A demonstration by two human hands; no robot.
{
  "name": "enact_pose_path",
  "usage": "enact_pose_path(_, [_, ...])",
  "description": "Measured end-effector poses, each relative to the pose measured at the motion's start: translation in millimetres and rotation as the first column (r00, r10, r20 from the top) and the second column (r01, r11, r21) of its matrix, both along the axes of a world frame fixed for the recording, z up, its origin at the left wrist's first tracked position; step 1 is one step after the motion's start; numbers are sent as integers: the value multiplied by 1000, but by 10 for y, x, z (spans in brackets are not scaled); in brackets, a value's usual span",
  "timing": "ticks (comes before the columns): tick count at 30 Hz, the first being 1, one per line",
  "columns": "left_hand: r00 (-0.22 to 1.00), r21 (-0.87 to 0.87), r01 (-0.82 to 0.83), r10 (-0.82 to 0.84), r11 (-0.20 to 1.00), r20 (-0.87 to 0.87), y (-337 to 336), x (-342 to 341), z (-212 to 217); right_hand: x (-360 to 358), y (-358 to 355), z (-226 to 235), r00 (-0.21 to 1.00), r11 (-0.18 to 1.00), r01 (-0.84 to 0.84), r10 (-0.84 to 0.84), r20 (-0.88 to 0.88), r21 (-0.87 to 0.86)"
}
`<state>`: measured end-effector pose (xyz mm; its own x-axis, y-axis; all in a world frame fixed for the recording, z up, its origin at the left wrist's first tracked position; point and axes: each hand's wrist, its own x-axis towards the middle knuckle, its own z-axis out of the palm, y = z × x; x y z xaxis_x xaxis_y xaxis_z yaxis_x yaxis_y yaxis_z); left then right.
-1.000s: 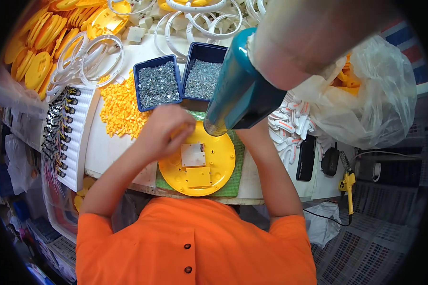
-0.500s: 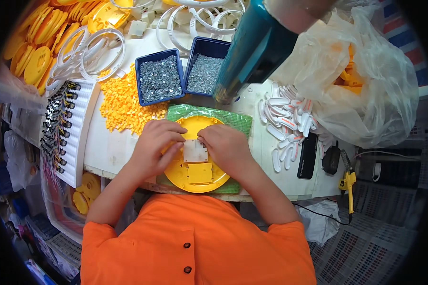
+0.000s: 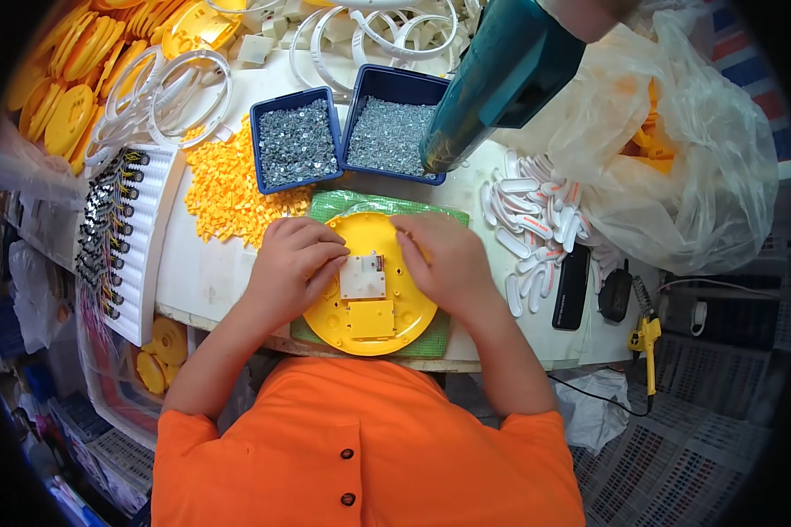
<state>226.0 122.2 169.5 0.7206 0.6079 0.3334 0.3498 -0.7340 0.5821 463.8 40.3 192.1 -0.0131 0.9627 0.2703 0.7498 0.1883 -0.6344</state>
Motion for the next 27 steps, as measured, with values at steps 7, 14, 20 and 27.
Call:
enact_pose_path(7, [999,111,45,-41,993,-35,31,-11,54,284,302,2,994,991,101,-104,33,90])
enact_pose_path(14, [994,85,104,-101,991,-32,335,73,188,458,806,-221,978,959,23,-81,194,283])
enact_pose_path(20, [995,427,-91,103,900,-6,1084,737,92,554,993,-440,955,959,65,-140,263,274])
enact_pose_path(27, [998,344,-61,62,937,7,1233,817,-48,478,994,-317,963,927,70,-159,219,368])
